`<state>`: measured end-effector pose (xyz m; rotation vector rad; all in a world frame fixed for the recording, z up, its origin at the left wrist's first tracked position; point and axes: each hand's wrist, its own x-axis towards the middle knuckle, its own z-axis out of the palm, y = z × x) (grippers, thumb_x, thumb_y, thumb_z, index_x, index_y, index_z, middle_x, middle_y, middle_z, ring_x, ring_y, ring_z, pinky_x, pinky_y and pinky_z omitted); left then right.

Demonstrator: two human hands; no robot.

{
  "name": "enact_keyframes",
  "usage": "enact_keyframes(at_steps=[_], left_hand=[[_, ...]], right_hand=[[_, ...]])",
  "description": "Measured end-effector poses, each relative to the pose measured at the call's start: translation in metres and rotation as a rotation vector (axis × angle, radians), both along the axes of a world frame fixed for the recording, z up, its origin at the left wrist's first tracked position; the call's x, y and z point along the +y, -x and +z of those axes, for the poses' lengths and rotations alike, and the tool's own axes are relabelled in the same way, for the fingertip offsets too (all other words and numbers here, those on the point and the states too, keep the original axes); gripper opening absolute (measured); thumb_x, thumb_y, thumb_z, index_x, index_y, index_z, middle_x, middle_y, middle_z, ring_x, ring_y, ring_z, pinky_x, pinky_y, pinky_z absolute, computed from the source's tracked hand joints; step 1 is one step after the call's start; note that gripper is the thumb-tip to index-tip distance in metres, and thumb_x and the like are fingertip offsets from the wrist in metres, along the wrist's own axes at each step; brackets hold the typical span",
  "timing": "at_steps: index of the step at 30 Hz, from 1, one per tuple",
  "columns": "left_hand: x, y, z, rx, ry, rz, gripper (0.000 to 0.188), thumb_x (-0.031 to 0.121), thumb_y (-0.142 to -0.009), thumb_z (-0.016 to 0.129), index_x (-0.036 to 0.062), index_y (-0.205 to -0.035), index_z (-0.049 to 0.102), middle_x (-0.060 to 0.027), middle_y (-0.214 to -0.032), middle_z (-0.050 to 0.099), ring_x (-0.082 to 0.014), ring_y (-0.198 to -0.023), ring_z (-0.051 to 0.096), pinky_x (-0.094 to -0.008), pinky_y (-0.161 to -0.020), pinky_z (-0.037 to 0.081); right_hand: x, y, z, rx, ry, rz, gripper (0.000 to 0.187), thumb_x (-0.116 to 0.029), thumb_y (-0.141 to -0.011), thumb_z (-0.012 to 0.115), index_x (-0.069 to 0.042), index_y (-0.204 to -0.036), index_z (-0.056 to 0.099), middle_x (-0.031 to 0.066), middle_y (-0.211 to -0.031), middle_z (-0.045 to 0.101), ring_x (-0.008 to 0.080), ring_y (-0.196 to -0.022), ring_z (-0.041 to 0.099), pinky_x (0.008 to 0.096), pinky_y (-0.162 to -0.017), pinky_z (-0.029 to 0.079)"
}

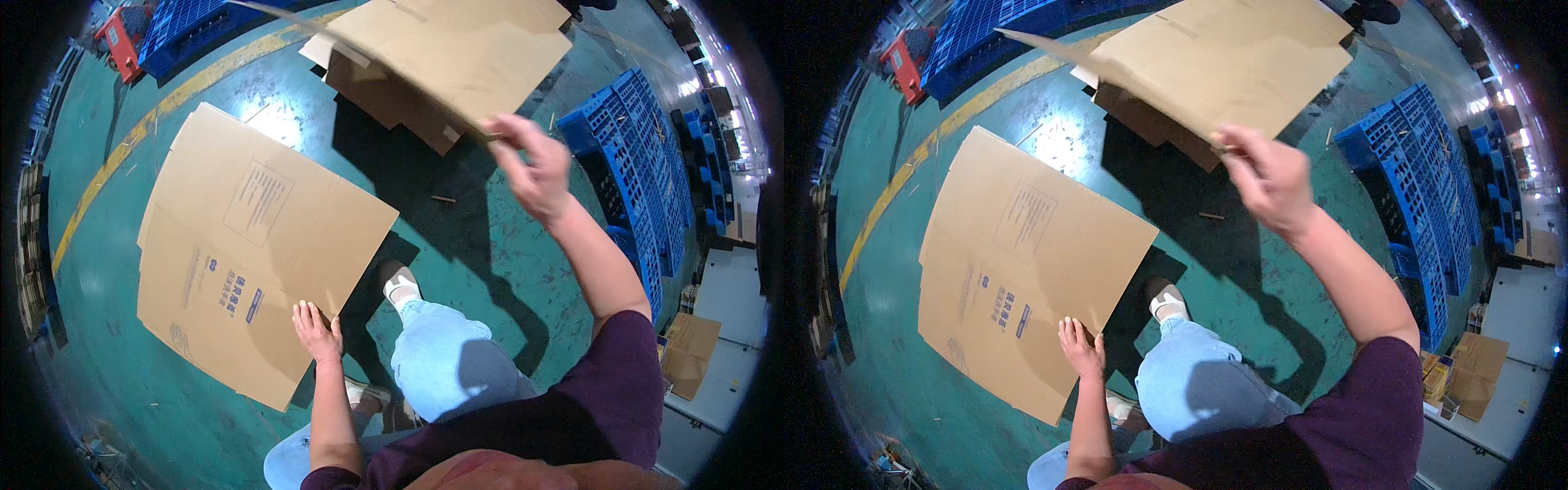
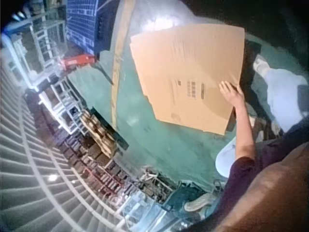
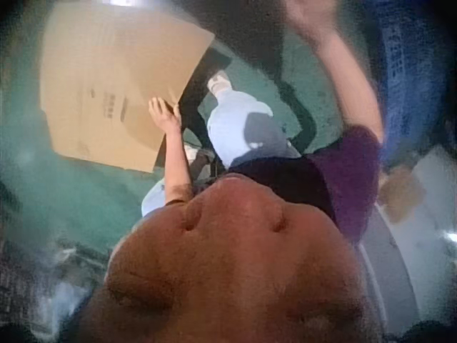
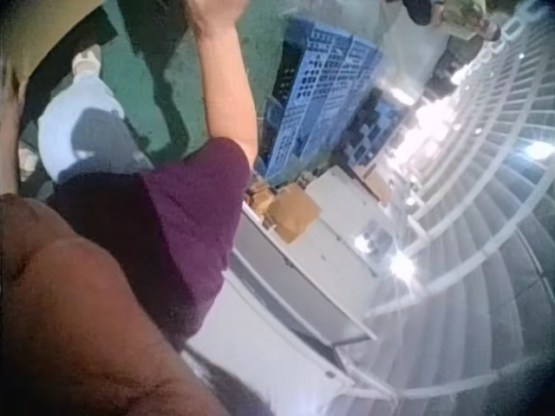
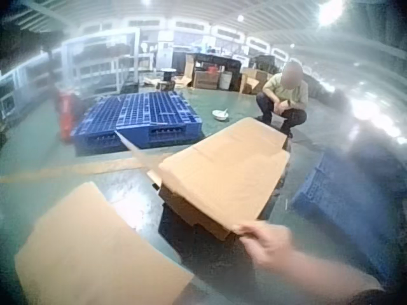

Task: The person sits on the floor and folds flat cardboard sheets along pre-scored lines into box shapes. They repeatedly pick up sheets, fold the side flaps, and place the folded boxes into a stack.

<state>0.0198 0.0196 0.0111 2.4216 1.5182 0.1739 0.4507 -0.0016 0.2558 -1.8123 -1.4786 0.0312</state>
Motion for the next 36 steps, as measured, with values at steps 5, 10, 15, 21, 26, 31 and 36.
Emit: enact_keyframes(at_steps=[5,10,15,21,26,31,36], left_hand=[[0.001,-0.004,-0.004,-0.041,-0.005,-0.040,0.067,0.018,-0.068,0.076,-0.0015,-0.126,0.048,-0.0176,-0.137,0.041,-0.0354,-0.132,0.033,-0.0479,-0.110,0.026],[0.003,0.001,-0.002,-0.001,0.018,-0.037,0.070,0.020,-0.067,0.077,-0.0004,-0.127,0.047,-0.0177,-0.138,0.041,-0.0353,-0.132,0.033,-0.0485,-0.109,0.028],[-0.001,0.002,-0.007,0.032,0.024,-0.001,0.070,0.019,-0.066,0.078,0.0011,-0.127,0.048,-0.0167,-0.139,0.040,-0.0343,-0.133,0.033,-0.0462,-0.110,0.027],[-0.001,0.003,-0.003,0.006,0.028,0.008,0.068,0.020,-0.067,0.076,0.0018,-0.127,0.049,-0.0159,-0.138,0.041,-0.0340,-0.132,0.033,-0.0464,-0.110,0.028],[0.001,0.001,-0.003,-0.016,0.006,-0.005,0.069,0.020,-0.066,0.077,0.0013,-0.127,0.049,-0.0147,-0.138,0.042,-0.0328,-0.132,0.033,-0.0464,-0.110,0.028],[-0.003,0.007,-0.009,-0.214,-0.004,0.009,0.058,0.035,-0.080,0.064,0.0075,-0.129,0.050,-0.0139,-0.137,0.044,-0.0325,-0.131,0.036,-0.0463,-0.109,0.029],[-0.009,0.012,-0.061,-0.074,0.022,0.027,0.053,0.039,-0.089,0.052,0.0094,-0.132,0.046,-0.0140,-0.139,0.041,-0.0341,-0.126,0.041,-0.0463,-0.106,0.032]], right_hand=[[-0.015,-0.113,-0.079,0.275,-0.365,-0.581,0.041,-0.012,-0.088,0.060,0.007,-0.123,0.048,0.0087,-0.094,0.066,0.0125,-0.082,0.060,0.0250,-0.076,0.047],[-0.006,-0.066,-0.262,1.115,-0.343,-1.218,0.068,-0.047,-0.083,0.066,0.001,-0.126,0.045,0.0140,-0.125,0.053,0.0244,-0.110,0.053,0.0389,-0.091,0.046],[0.000,-0.009,-0.358,1.838,-0.265,-0.779,0.070,-0.036,-0.082,0.070,-0.008,-0.138,0.038,0.0080,-0.138,0.043,0.0295,-0.124,0.043,0.0496,-0.103,0.035],[0.003,-0.104,-0.290,1.659,-0.224,-0.648,0.038,-0.017,-0.086,0.064,-0.004,-0.120,0.054,0.0112,-0.116,0.060,0.0290,-0.104,0.058,0.0458,-0.092,0.047],[0.029,-0.016,-0.156,1.559,-0.134,-0.378,0.040,-0.010,-0.085,0.063,-0.003,-0.123,0.050,0.0089,-0.114,0.058,0.0246,-0.106,0.057,0.0412,-0.094,0.047],[-0.020,0.153,-0.164,1.678,0.076,0.003,0.063,-0.013,-0.079,0.070,-0.014,-0.134,0.038,0.0054,-0.125,0.050,0.0211,-0.113,0.052,0.0397,-0.094,0.047],[-0.054,0.142,-0.209,2.010,0.248,0.025,0.048,-0.015,-0.083,0.066,-0.001,-0.124,0.045,0.0098,-0.115,0.058,0.0227,-0.105,0.059,0.0399,-0.092,0.050]])
